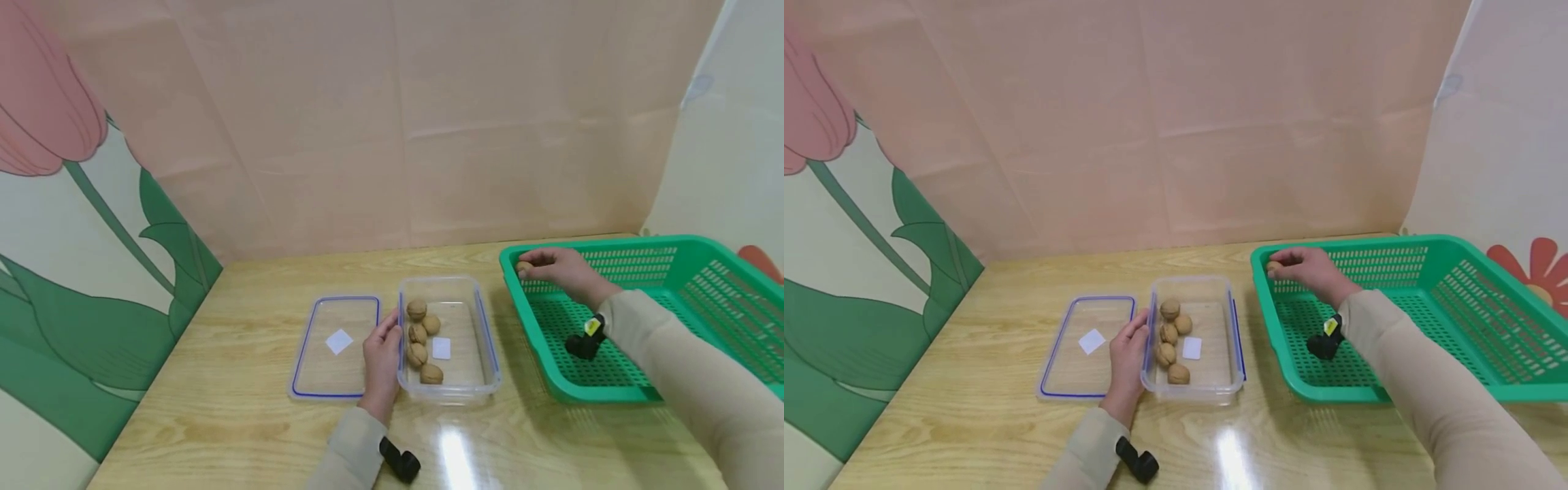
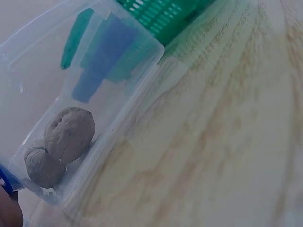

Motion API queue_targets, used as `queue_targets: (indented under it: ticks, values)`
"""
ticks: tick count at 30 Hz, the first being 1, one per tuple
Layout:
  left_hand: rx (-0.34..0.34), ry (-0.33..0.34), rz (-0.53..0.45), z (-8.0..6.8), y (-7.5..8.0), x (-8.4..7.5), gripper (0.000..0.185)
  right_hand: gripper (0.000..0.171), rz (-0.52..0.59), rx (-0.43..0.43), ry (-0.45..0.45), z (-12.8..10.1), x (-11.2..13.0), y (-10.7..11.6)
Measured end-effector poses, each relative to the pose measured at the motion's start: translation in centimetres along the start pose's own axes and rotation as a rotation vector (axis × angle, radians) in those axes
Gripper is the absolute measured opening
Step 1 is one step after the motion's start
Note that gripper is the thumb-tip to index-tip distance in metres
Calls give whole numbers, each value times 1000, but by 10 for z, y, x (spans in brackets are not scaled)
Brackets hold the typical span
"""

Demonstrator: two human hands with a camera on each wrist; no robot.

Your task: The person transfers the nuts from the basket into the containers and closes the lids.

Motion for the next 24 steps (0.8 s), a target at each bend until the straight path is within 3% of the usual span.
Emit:
queue_targets:
  ticks: [10, 17, 24]
  values:
    - [14, -16, -11, 1, 0, -4, 34, 54, 129, -58, -12, -3, 13, 5]
    - [8, -11, -12, 1, 1, -3, 34, 34, 295, -57, 5, -7, 27, 1]
    - [2, -4, -27, 0, 0, -1, 34, 27, 406, -42, 40, -11, 42, -8]
Point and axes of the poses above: each hand's wrist, its own z-axis towards the middle knuckle, its own y-axis out of the back of the hand, x = y × z, the point moved 6 cm from there along z, towards the middle knuckle, and after that the axes turned 3 degrees about z, right-handed, at the moved point
